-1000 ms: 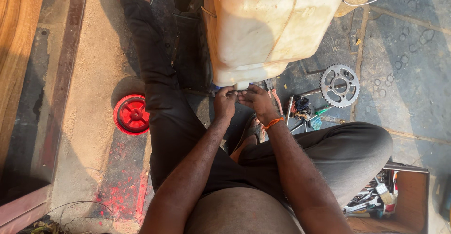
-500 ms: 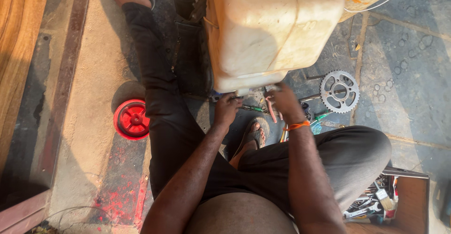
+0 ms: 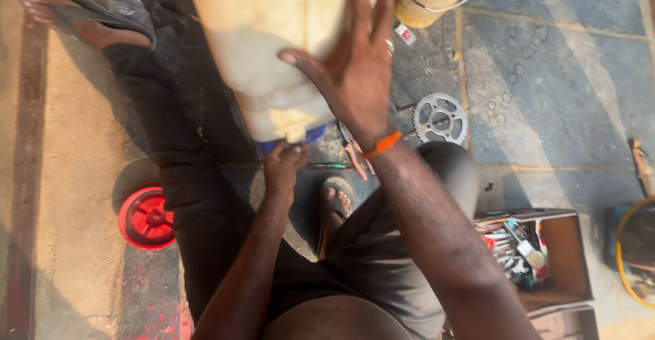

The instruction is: The person sits on the floor and uses a T-handle wrench and screwdriver to adjust and tighten components on a small blue motor attached to a white plastic tank. They manipulate a red knob and a hose fitting, then use a screwdriver to tighten a screw on the tank's outlet.

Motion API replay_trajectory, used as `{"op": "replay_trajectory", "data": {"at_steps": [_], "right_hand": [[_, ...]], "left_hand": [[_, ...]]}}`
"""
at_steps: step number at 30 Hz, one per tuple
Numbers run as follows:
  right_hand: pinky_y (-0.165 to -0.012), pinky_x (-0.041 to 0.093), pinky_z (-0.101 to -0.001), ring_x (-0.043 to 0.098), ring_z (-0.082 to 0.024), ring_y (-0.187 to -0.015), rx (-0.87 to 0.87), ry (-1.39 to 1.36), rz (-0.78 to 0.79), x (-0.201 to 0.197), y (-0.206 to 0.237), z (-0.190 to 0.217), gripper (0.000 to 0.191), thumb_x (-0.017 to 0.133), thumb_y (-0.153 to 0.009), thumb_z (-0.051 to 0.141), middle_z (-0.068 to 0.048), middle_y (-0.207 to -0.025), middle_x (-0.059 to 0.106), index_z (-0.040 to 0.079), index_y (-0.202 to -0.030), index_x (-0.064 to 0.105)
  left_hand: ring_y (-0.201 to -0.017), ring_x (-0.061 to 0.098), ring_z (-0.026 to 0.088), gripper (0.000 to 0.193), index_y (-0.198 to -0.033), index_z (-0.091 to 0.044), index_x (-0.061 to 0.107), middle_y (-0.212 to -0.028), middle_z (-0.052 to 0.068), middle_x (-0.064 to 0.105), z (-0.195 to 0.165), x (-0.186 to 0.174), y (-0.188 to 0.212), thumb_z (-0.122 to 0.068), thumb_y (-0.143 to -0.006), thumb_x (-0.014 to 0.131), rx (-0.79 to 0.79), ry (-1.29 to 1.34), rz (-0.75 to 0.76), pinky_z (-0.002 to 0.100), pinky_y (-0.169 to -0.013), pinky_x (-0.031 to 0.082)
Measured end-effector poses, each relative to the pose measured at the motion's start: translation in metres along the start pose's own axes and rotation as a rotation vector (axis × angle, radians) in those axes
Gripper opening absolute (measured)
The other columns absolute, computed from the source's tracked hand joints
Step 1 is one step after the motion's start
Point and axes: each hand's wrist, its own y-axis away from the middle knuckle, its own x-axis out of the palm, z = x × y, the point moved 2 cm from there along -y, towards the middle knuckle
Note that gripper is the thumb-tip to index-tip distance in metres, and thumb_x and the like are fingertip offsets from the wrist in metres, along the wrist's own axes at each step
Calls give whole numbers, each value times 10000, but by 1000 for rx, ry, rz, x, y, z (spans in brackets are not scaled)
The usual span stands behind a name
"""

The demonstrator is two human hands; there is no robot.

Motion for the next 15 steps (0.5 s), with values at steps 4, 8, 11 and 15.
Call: {"op": "replay_trajectory", "data": {"at_steps": [4,8,11,15], "right_hand": [[-1092,487,-616,412,-551,-1436,-9,150,-55,25,-46,0,1218,875,-813,782,-355,-1583,253,51,-1591,288],[-979,527,-575,577,-478,-1258,73,203,-21,57,-90,-10,1042,802,-767,838,-277,-1333,541,42,-1374,512],[-952,541,-547,649,-439,-1143,96,231,46,70,-120,-19,1007,757,-763,874,-252,-1180,653,-1,-1231,592],[-926,539,-564,684,-463,-1070,34,238,151,75,-146,-24,869,748,-839,810,-243,-1097,722,9,-1171,683]], "left_hand": [[-902,704,168,299,-1206,59,643,-992,82,712,-31,11,-9,-101,-957,687,179,-93,-32,314,-813,582],[-843,666,158,356,-1226,8,709,-925,87,705,-69,7,-14,-215,-952,753,300,-548,-141,315,-731,521],[-811,646,182,477,-1303,-10,657,-1001,95,725,-82,4,-22,-276,-921,760,231,-508,-140,335,-704,513],[-1061,672,201,494,-1315,7,660,-1207,148,693,-88,6,-39,-322,-961,761,381,-592,-108,349,-898,527]]}}
